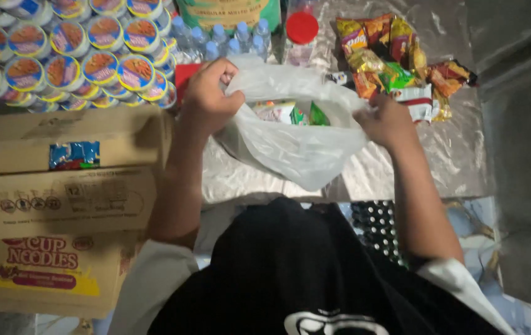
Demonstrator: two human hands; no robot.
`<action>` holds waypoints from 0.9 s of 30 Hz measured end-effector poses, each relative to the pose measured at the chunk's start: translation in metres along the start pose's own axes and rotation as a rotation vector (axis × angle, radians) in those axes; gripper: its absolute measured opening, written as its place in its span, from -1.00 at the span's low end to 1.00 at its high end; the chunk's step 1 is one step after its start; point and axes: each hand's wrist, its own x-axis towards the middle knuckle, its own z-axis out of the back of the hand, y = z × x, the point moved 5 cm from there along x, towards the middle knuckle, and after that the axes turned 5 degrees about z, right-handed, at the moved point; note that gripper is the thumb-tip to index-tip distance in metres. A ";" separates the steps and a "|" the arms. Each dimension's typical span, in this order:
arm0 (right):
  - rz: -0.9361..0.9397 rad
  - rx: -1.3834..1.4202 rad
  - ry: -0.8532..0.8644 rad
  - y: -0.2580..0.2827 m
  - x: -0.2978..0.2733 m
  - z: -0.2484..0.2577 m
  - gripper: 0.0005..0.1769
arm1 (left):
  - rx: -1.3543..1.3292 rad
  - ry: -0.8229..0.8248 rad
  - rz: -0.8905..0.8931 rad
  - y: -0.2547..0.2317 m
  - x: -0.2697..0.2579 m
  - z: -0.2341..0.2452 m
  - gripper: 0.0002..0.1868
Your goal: The person packs various snack items, including chips and biscuits, into a white plastic bag. They pick up items from a table covered with a silver sheet and place them into the bag one by one.
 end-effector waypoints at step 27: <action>0.462 0.116 0.318 0.078 -0.059 -0.026 -0.01 | 0.386 0.213 -0.171 -0.029 -0.007 -0.032 -0.61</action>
